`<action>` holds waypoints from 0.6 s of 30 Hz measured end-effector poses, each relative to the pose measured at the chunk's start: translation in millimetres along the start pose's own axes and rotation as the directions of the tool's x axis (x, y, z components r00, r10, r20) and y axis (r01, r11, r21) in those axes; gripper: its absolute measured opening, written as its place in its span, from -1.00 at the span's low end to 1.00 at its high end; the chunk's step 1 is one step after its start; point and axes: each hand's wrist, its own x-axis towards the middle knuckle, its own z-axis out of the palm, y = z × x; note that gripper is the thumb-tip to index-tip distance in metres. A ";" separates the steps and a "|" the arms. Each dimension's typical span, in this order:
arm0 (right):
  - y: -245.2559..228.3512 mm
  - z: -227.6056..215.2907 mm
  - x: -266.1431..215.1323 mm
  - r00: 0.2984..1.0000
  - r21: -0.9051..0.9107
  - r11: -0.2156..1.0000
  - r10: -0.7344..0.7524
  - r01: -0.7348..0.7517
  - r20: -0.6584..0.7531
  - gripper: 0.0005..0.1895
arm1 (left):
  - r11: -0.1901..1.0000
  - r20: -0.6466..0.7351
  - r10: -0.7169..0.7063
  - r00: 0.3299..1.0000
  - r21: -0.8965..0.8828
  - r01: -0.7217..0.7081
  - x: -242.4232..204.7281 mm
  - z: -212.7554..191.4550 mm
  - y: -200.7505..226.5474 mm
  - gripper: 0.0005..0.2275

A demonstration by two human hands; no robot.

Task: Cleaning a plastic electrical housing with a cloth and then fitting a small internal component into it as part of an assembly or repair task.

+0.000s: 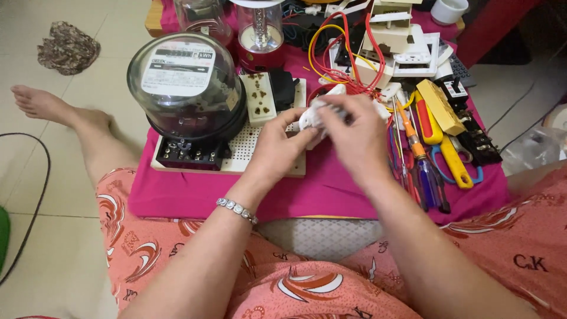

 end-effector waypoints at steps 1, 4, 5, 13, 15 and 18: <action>5.8 -5.2 1.1 1.000 -0.001 1.000 0.001 -0.001 0.002 -0.78 | 1.000 0.000 -0.002 1.000 -0.001 0.002 -1.6 0.2 -0.5 -0.67; 14.0 -15.1 4.2 0.992 -0.034 0.997 0.064 -0.068 -0.113 -0.80 | 0.991 0.050 0.108 0.993 -0.082 -0.103 -1.6 1.3 -5.0 -0.70; 11.1 -14.8 3.6 0.992 -0.054 0.997 0.046 -0.053 -0.120 -0.80 | 0.987 0.048 0.119 0.992 -0.111 -0.113 0.4 2.5 -9.5 -0.72; -21.2 0.3 -4.4 0.996 -0.073 0.994 -0.079 0.076 -0.043 -0.79 | 0.988 0.057 0.133 0.989 -0.092 -0.128 -3.3 -4.4 -2.2 -0.79; -14.9 -7.8 -1.2 0.996 -0.093 0.994 -0.063 0.058 -0.061 -0.82 | 0.984 0.099 0.141 0.985 -0.122 -0.129 -0.1 -2.3 -11.9 -0.76; 4.8 -20.2 3.7 0.991 -0.144 0.990 -0.008 -0.011 -0.130 -0.83 | 0.985 0.113 0.151 0.982 -0.096 -0.141 -2.1 -6.1 -13.1 -0.75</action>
